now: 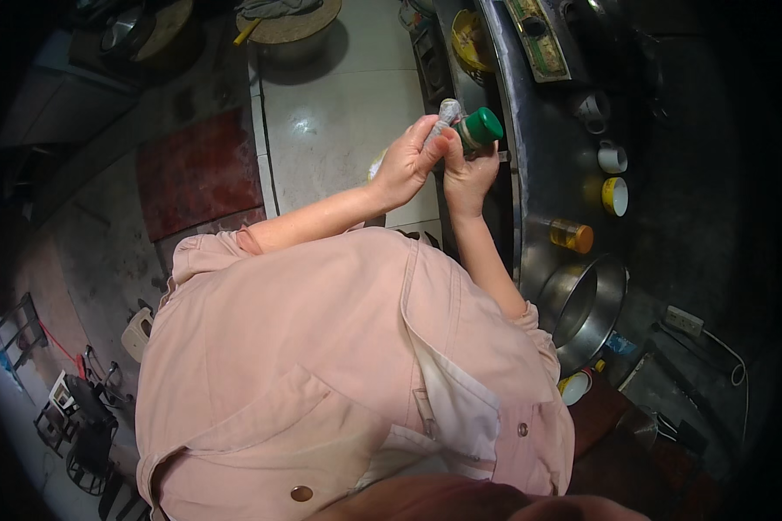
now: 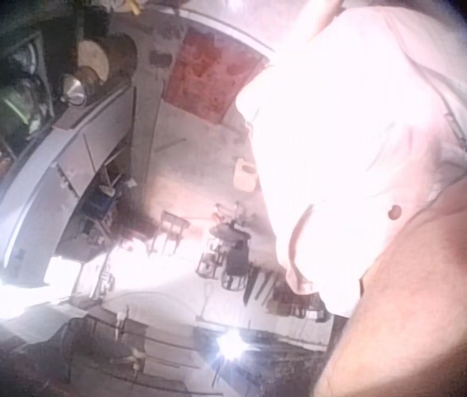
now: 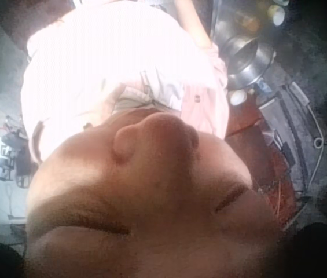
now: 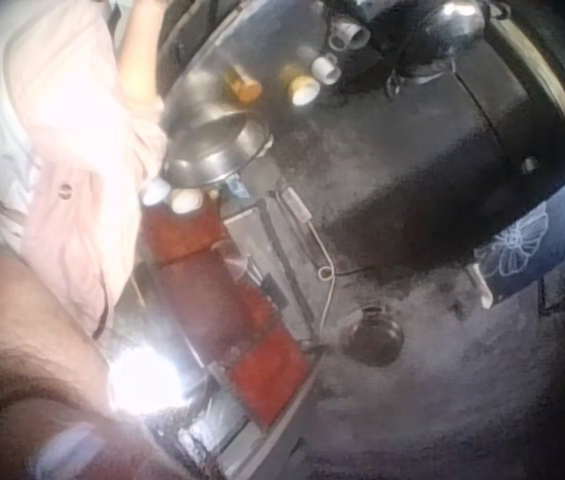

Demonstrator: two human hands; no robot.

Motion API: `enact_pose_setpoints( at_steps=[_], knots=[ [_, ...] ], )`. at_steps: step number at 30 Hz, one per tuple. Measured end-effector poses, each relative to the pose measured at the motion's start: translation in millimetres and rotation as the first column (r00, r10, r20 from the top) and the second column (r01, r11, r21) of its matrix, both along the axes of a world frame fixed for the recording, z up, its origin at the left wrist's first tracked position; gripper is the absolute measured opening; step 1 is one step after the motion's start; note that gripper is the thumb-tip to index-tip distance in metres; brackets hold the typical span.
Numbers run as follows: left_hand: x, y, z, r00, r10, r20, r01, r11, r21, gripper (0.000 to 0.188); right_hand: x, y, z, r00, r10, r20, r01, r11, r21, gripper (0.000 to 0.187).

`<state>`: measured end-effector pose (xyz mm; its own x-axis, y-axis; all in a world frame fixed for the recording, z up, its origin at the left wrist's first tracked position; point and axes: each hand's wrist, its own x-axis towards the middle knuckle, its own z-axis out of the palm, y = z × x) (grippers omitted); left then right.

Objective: The person wipes and rearranges multiple jars and bottles on a metal shelf in a kitchen. They use a cloth to clean the containers and place them back on the shelf, then handle a green colander and a white bowl with a ladle.

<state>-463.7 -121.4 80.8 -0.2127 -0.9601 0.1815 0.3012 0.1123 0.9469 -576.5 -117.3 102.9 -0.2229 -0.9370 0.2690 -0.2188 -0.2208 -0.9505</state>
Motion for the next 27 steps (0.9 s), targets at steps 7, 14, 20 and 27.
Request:
enact_pose_setpoints(
  at_steps=[7,14,20,27],
  knots=[
    [31.3,-22.7,18.1,0.821,-0.411,-0.396,0.557,0.731,0.395,0.073,-9.2,6.5,52.3,0.914,0.300,0.275,-0.335,0.938,0.089,0.047],
    [18.5,-16.8,13.2,0.975,-0.211,-0.068,0.219,0.964,0.154,0.064,-8.5,-8.7,31.2,0.990,-0.027,0.135,0.005,0.987,0.162,0.042],
    [9.7,-8.2,1.9,0.952,-0.098,0.289,0.193,0.927,-0.322,0.076,-8.5,-5.9,19.7,0.877,-0.229,0.422,0.073,0.933,0.354,0.043],
    [26.8,-27.7,-5.4,0.845,-0.467,-0.258,0.513,0.846,0.147,0.068,-12.5,1.8,32.6,0.814,0.077,0.576,-0.270,0.928,0.257,0.032]
  ],
)
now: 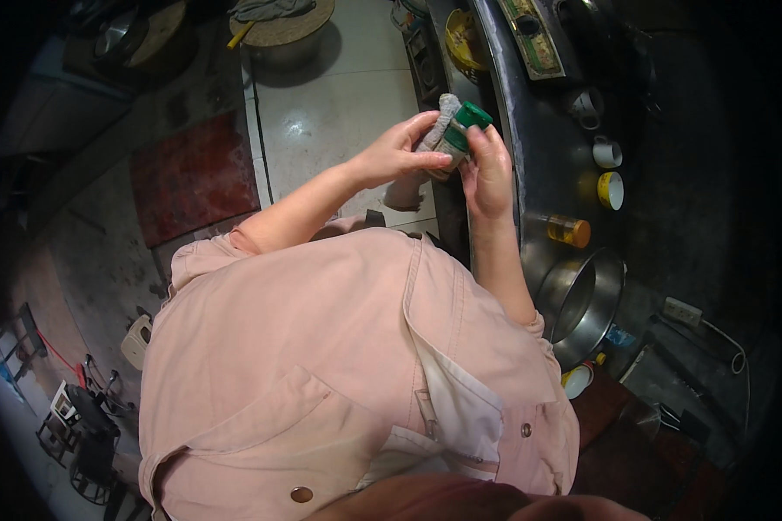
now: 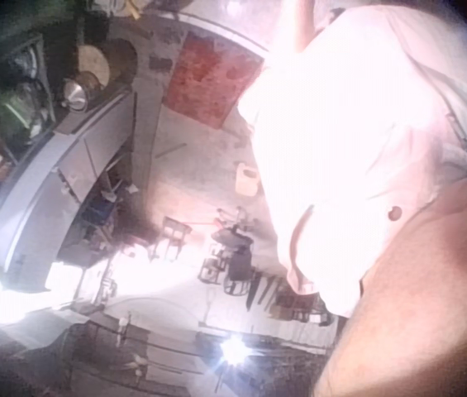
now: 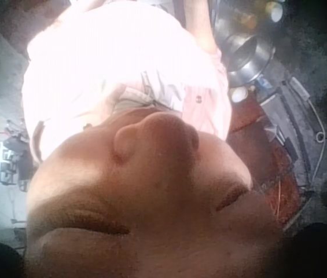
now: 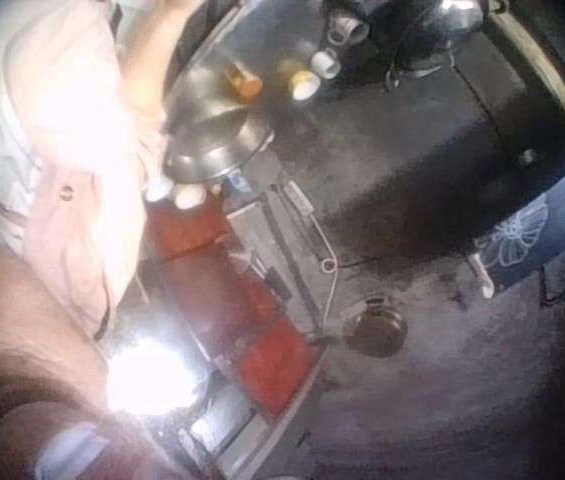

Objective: The person wipes and rearranges multiple jars and bottles on a metal shelf in a kitchen. They use a cloth to clean the containers and place them back on the shelf, then handle a green colander and a white bowl with a ladle.

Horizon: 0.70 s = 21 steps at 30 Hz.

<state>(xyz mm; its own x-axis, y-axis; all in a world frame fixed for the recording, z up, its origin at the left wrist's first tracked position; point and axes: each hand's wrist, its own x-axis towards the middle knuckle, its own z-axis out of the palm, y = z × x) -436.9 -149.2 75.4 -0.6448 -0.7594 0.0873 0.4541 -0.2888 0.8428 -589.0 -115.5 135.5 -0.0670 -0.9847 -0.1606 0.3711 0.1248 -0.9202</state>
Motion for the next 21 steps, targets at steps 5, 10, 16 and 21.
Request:
enact_pose_setpoints(
  at_steps=[5,10,16,21],
  knots=[
    [-2.0,-6.4,2.0,0.991,0.089,0.099,-0.078,0.992,-0.104,0.058,-11.8,-1.0,-8.3,0.928,-0.080,-0.364,0.037,0.991,-0.125,0.043],
    [-36.5,-6.4,-5.7,0.957,0.158,0.242,-0.149,0.987,-0.056,0.031,-27.9,-0.4,-24.1,0.715,-0.367,-0.595,0.301,0.930,-0.213,0.047],
    [-103.9,-24.0,-27.7,0.977,-0.111,0.181,0.029,0.914,0.406,0.031,-120.5,32.8,4.6,0.596,-0.595,-0.539,0.570,0.787,-0.238,0.041],
    [-193.0,-60.8,-1.9,0.994,0.009,0.110,-0.043,0.948,0.317,0.032,-207.3,100.9,50.0,0.627,-0.686,-0.369,0.604,0.728,-0.325,0.044]
  ],
)
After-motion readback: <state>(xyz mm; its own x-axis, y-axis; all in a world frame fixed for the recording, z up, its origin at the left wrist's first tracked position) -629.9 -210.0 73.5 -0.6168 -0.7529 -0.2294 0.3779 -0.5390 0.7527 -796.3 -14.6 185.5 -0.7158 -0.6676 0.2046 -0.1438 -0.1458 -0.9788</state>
